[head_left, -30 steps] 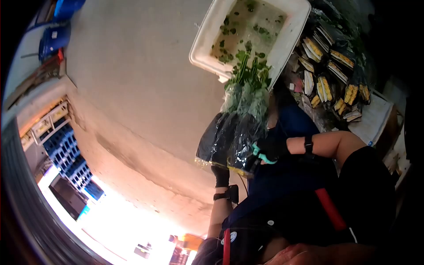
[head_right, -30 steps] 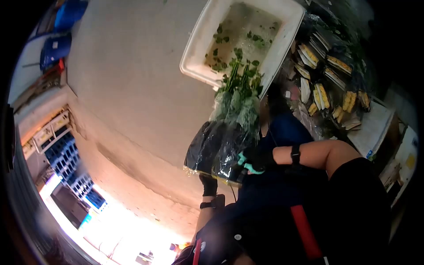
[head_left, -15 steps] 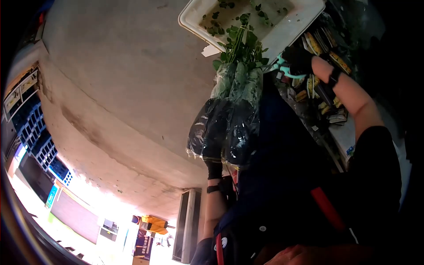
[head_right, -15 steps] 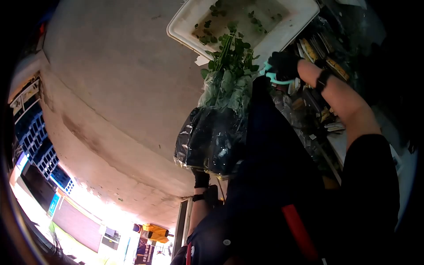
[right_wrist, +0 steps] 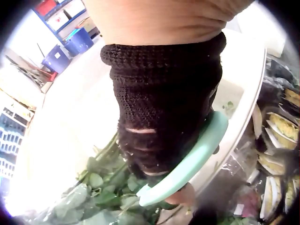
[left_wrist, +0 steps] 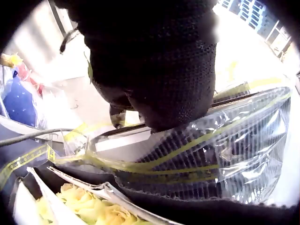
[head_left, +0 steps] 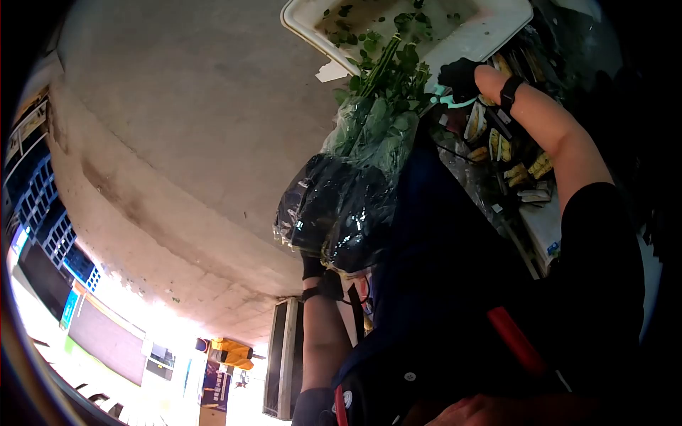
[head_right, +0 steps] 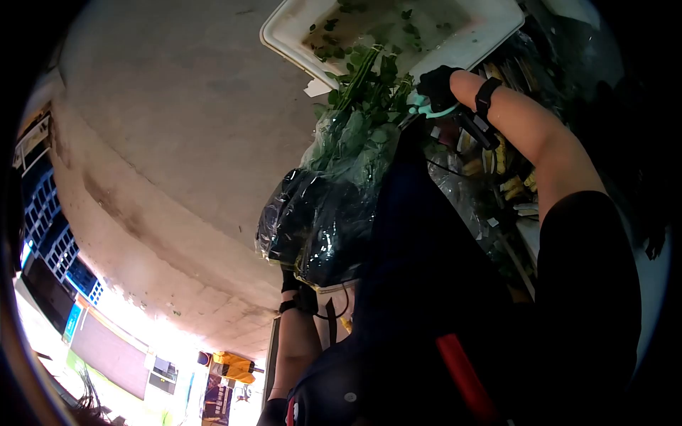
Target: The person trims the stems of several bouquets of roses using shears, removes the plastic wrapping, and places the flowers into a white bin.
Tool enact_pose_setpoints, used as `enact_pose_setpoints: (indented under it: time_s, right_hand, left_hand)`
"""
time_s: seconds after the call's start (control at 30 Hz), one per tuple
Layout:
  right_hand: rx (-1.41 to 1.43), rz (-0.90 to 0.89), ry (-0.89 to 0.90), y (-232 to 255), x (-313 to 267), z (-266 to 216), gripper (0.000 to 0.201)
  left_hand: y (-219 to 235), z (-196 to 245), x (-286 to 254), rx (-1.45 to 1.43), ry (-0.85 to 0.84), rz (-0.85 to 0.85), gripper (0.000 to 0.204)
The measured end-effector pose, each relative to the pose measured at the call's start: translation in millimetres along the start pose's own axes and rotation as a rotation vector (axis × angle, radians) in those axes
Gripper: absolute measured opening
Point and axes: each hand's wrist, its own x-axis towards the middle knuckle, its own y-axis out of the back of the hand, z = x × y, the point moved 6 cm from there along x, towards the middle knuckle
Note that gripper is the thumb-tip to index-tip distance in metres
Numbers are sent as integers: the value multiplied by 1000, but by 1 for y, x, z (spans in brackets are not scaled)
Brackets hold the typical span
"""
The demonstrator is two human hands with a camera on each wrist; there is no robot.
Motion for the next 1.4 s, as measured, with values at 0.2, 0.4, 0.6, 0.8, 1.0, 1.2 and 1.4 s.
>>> enact_pose_setpoints:
  time_s: [0.2, 0.4, 0.6, 0.8, 1.0, 1.2, 1.4]
  right_hand:
    - [101, 5, -30, -39, -1, -10, 47]
    - [280, 270, 171, -31, -10, -48, 35]
    - [326, 334, 161, -22, -9, -69, 29]
    - [423, 338, 345, -24, -7, -119, 45]
    - [532, 362, 378, -12, -15, -145, 52]
    - [997, 183, 329, -46, -10, -156, 44]
    - [550, 305, 318, -3, -51, -144, 45]
  left_hand:
    - [-43, 34, 6, 458, 17, -27, 46]
    - [-67, 55, 4, 692, 76, -57, 47]
    - [-114, 96, -1, 1063, -6, -52, 44]
    - [-124, 101, 2, 1198, -17, -37, 48]
    - [-127, 104, 4, 1274, 213, -61, 45]
    - [-90, 76, 12, 1236, -58, -137, 51]
    - [-88, 74, 19, 1362, -73, -127, 52]
